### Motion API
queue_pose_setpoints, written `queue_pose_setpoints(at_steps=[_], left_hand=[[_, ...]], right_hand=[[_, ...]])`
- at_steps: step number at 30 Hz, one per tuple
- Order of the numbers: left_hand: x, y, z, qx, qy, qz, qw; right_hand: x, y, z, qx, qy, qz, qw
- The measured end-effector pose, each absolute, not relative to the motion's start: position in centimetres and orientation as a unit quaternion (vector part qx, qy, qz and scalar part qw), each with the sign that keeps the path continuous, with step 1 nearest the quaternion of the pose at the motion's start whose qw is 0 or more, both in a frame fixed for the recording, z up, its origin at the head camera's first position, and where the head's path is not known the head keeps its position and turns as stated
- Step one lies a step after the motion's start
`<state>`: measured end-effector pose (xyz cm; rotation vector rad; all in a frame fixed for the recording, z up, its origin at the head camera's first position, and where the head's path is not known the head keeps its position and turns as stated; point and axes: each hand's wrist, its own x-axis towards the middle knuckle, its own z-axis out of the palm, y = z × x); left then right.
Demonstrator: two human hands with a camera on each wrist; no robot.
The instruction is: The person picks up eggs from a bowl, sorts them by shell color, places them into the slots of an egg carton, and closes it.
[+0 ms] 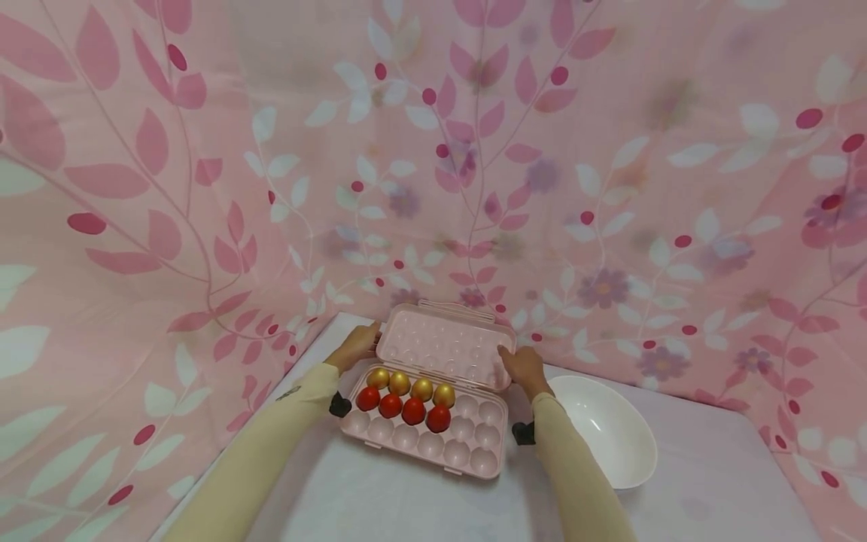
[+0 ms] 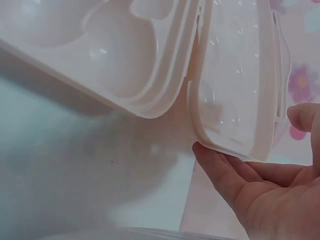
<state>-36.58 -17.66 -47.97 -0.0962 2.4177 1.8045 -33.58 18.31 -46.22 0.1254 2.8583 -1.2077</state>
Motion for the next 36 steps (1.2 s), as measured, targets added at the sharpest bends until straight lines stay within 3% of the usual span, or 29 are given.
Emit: queue_pose_setpoints(at_steps=[9, 16, 22, 36], left_hand=[[-35.9, -17.9, -47.9, 0.009, 0.789, 0.613, 0.022], [-35.2, -18.7, -47.5, 0.001, 0.762, 0.646, 0.044], [-34.6, -19.7, -46.5, 0.026, 0.739, 0.666, 0.094], [-33.2, -21.9, -46.0, 0.131, 0.762, 0.63, 0.07]], right_hand=[[-32.3, 18.5, -45.5, 0.018, 0.904, -0.427, -0.011], [-31.5, 19.0, -45.4, -0.007, 0.876, -0.482, -0.026], [-30.3, 19.8, -45.0, -0.013, 0.857, -0.513, -0.03], [-26.8, 21.7, -43.6, -0.155, 0.799, -0.576, -0.08]])
